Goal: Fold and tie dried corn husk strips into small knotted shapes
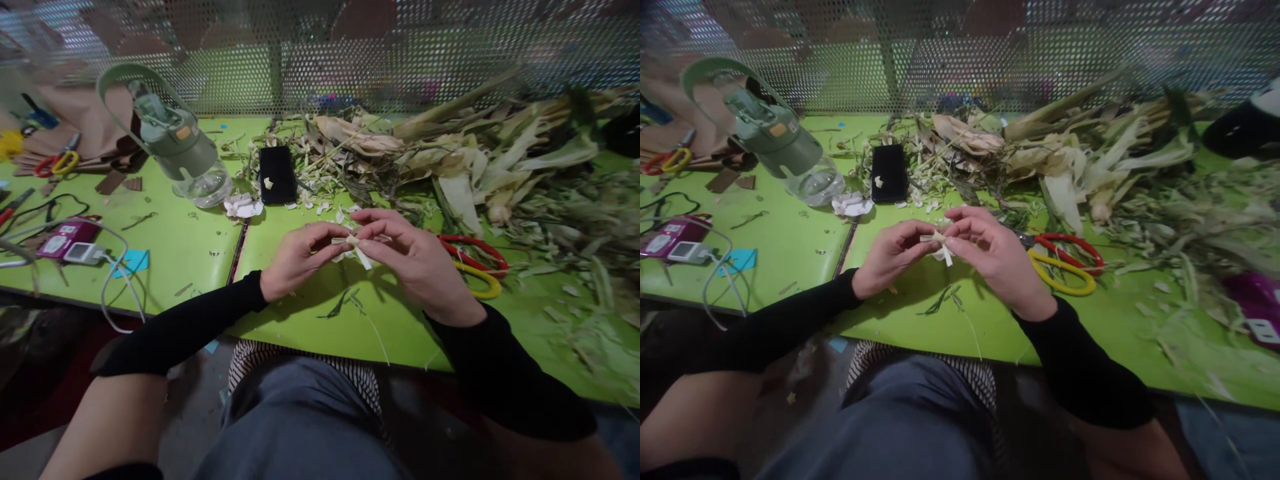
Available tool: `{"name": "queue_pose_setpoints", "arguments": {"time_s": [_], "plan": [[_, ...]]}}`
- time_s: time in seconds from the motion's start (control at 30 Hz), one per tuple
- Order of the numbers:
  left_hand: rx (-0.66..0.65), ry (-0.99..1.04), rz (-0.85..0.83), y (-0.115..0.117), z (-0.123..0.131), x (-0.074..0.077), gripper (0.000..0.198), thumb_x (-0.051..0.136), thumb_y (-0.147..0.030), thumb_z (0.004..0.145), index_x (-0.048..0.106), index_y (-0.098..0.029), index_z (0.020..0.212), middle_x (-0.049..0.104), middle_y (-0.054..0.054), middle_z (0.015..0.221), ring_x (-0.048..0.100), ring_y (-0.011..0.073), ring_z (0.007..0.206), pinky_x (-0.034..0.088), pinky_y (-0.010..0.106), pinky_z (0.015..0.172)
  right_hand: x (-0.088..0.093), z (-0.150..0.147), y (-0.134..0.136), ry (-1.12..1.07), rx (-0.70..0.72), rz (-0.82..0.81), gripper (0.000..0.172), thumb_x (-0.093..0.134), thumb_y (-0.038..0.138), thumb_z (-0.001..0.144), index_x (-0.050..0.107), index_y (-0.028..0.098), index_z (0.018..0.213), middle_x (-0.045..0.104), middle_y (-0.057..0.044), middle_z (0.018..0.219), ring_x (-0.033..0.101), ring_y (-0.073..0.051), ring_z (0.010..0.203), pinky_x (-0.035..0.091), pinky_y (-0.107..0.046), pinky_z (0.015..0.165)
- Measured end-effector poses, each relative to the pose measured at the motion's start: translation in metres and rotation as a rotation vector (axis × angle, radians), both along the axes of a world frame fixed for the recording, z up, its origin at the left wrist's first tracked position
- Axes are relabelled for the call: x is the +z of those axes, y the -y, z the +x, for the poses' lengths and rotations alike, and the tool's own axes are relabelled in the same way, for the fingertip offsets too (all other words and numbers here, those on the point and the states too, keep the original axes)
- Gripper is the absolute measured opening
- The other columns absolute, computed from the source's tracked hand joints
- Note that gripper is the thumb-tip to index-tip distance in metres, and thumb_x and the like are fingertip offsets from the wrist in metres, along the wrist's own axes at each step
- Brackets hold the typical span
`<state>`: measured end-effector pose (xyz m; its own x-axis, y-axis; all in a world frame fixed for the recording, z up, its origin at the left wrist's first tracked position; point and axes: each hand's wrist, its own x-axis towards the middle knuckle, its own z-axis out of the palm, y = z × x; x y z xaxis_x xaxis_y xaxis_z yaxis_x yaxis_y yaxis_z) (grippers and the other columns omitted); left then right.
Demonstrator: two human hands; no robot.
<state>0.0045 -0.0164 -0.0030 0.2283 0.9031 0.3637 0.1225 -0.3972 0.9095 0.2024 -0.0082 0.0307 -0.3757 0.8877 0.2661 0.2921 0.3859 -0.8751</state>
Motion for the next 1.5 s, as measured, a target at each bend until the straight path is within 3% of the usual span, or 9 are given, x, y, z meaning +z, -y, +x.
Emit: {"name": "queue_pose_setpoints", "arguments": {"time_s": [0.27,0.47,0.67,0.77,0.87,1.0,1.13,1.37,1.5], "plan": [[-0.063,-0.194,0.242,-0.006,-0.006,-0.007,0.019,0.064,-0.03,0.096,0.073,-0.018,0.107,0.078,0.009,0.108,0.071,0.0165,0.097,0.055,0.03,0.087,-0.007,0.005,-0.009,-0.061,0.083,-0.361,0.017,0.074,0.037,0.085,0.074,0.023,0.075,0.069,-0.008,0.139,0.061,-0.03,0.134,0.05,-0.049,0.107],[-0.063,-0.24,0.409,-0.005,-0.006,-0.012,0.018,0.066,-0.026,0.094,0.073,-0.019,0.11,0.079,0.01,0.108,0.072,0.0177,0.1,0.057,0.032,0.09,-0.011,0.006,-0.011,-0.102,0.103,-0.443,0.015,0.072,0.035,0.086,0.076,0.022,0.078,0.073,-0.01,0.132,0.07,-0.029,0.12,0.056,-0.046,0.097],[-0.07,-0.142,0.262,-0.001,-0.005,-0.002,0.028,0.068,-0.036,0.094,0.067,-0.015,0.111,0.077,0.01,0.104,0.072,0.0149,0.09,0.058,0.029,0.085,-0.009,0.003,-0.006,-0.037,0.003,-0.252,0.022,0.071,0.036,0.089,0.068,0.022,0.073,0.071,-0.008,0.135,0.067,-0.032,0.125,0.055,-0.05,0.099],[-0.109,-0.047,0.014,-0.003,-0.005,-0.002,0.036,0.067,-0.04,0.094,0.06,-0.014,0.117,0.074,0.007,0.098,0.07,0.0124,0.082,0.057,0.025,0.076,-0.007,0.003,-0.004,0.041,-0.05,-0.023,0.014,0.067,0.03,0.091,0.068,0.025,0.078,0.07,-0.007,0.138,0.065,-0.031,0.127,0.051,-0.056,0.104],[-0.153,-0.127,-0.17,-0.008,-0.009,-0.004,0.032,0.068,-0.037,0.091,0.06,-0.013,0.112,0.072,0.008,0.1,0.067,0.0112,0.076,0.054,0.024,0.068,-0.004,0.002,-0.002,0.128,-0.125,0.241,0.005,0.067,0.026,0.09,0.067,0.026,0.084,0.07,-0.008,0.135,0.063,-0.031,0.129,0.045,-0.061,0.111],[-0.035,-0.241,0.046,-0.01,-0.014,0.002,0.032,0.07,-0.026,0.087,0.064,-0.015,0.116,0.067,0.012,0.12,0.061,0.0137,0.089,0.053,0.025,0.072,-0.003,-0.004,0.002,0.21,-0.168,0.455,0.004,0.067,0.025,0.089,0.065,0.026,0.085,0.071,-0.01,0.13,0.063,-0.033,0.126,0.046,-0.061,0.109],[-0.071,-0.093,0.167,-0.008,-0.014,0.012,0.035,0.07,-0.031,0.091,0.062,-0.015,0.121,0.069,0.009,0.111,0.062,0.0115,0.086,0.054,0.024,0.077,-0.003,-0.007,0.004,0.26,-0.193,0.572,0.006,0.068,0.023,0.089,0.063,0.027,0.088,0.072,-0.011,0.128,0.063,-0.035,0.125,0.045,-0.064,0.108],[-0.155,0.05,-0.002,-0.005,-0.008,0.01,0.027,0.068,-0.033,0.092,0.059,-0.017,0.111,0.07,0.005,0.104,0.067,0.0122,0.093,0.057,0.025,0.085,-0.003,-0.006,0.006,0.305,-0.15,0.629,0.011,0.067,0.021,0.09,0.064,0.031,0.091,0.072,-0.009,0.127,0.063,-0.038,0.124,0.048,-0.066,0.105],[-0.182,0.163,-0.107,-0.003,-0.007,0.011,0.028,0.071,-0.033,0.09,0.057,-0.018,0.108,0.066,0.003,0.1,0.066,0.0104,0.089,0.056,0.022,0.08,-0.003,-0.006,0.005,0.321,-0.129,0.684,0.013,0.067,0.02,0.09,0.064,0.032,0.094,0.072,-0.008,0.128,0.064,-0.037,0.125,0.049,-0.064,0.104]]}}
